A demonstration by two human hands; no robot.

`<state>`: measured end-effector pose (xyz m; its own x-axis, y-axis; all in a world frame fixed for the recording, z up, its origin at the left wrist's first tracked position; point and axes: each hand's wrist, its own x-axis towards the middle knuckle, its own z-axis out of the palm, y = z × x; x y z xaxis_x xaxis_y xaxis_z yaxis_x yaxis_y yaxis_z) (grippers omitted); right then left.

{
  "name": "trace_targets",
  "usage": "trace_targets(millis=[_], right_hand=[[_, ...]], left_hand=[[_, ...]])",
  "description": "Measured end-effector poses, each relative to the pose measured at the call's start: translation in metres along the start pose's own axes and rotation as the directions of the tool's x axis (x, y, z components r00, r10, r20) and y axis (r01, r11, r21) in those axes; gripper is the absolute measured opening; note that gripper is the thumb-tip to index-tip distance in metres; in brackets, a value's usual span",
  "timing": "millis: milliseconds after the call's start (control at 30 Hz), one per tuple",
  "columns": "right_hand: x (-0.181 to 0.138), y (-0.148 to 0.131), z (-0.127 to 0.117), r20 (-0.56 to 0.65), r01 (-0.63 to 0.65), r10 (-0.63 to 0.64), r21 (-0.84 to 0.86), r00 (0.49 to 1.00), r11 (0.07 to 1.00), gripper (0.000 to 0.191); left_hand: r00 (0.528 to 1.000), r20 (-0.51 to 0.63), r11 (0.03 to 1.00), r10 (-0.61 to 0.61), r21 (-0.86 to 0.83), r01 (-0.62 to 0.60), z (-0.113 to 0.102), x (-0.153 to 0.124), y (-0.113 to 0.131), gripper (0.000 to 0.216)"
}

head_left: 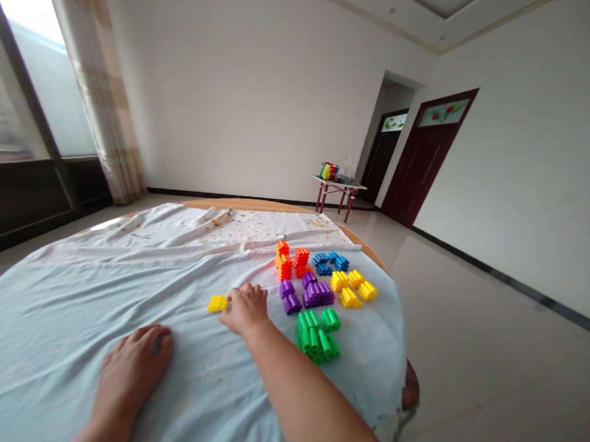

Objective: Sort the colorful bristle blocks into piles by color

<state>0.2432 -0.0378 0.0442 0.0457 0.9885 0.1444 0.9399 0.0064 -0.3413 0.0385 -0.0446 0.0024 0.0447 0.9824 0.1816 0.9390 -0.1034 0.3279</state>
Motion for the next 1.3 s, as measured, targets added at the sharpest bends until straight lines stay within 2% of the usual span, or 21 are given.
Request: trace_targets(millis=[133, 300, 400, 467, 567, 700, 767, 867, 967, 1067, 1167, 1300], right_hand=[[0.006, 0.002, 0.008, -0.021, 0.051, -0.05, 0.034, 0.999, 0.998, 0.032], [0.017, -0.009, 0.026, 0.058, 0.101, -0.104, 0.055, 0.993, 0.993, 0.03], [0.012, -0.012, 0.024, 0.038, 0.099, -0.102, 0.062, 0.994, 0.993, 0.031], [0.0, -0.01, 0.017, 0.015, 0.145, -0.147, 0.082, 0.989, 0.986, 0.037], [-0.029, 0.001, 0.004, 0.067, 0.285, -0.297, 0.146, 0.953, 0.947, 0.041], [-0.064, 0.023, -0.009, 0.227, 0.407, -0.455, 0.231, 0.861, 0.884, 0.043], [-0.075, 0.032, -0.011, 0.221, 0.409, -0.46, 0.241, 0.86, 0.88, 0.046], [-0.083, 0.037, -0.01, 0.113, 0.385, -0.427, 0.272, 0.897, 0.882, 0.049], [-0.089, 0.032, -0.008, 0.033, 0.316, -0.34, 0.288, 0.94, 0.904, 0.047], [-0.093, 0.026, -0.004, 0.046, 0.221, -0.236, 0.218, 0.971, 0.951, 0.049], [-0.095, 0.025, -0.002, 0.091, 0.258, -0.279, 0.185, 0.956, 0.948, 0.04], [-0.094, 0.031, 0.002, 0.065, 0.38, -0.403, 0.229, 0.913, 0.896, 0.044]], left_hand=[[1.0, 0.001, 1.0, -0.014, 0.019, 0.014, -0.002, -0.002, 0.004, 0.046], [1.0, 0.004, 0.999, -0.019, 0.044, 0.019, -0.002, -0.003, 0.005, 0.045], [1.0, -0.013, 0.999, -0.014, 0.041, 0.015, 0.0, 0.0, 0.001, 0.044], [1.0, -0.014, 0.999, -0.011, 0.037, 0.012, 0.002, 0.001, -0.001, 0.044], [1.0, -0.005, 0.999, -0.012, 0.039, 0.012, 0.003, 0.002, -0.001, 0.043], [1.0, 0.002, 0.998, -0.02, 0.065, 0.02, 0.0, -0.001, 0.005, 0.044], [1.0, 0.004, 0.997, -0.025, 0.076, 0.025, -0.002, -0.003, 0.008, 0.045], [0.999, 0.005, 0.997, -0.032, 0.077, 0.031, -0.004, -0.004, 0.011, 0.045], [1.0, 0.006, 0.997, -0.029, 0.067, 0.028, -0.004, -0.003, 0.01, 0.044], [1.0, 0.012, 0.998, -0.025, 0.059, 0.025, -0.002, -0.001, 0.007, 0.045], [0.999, 0.025, 0.997, -0.025, 0.074, 0.023, 0.001, 0.004, 0.001, 0.046], [0.998, 0.031, 0.991, -0.047, 0.125, 0.042, 0.011, 0.012, -0.011, 0.046]])
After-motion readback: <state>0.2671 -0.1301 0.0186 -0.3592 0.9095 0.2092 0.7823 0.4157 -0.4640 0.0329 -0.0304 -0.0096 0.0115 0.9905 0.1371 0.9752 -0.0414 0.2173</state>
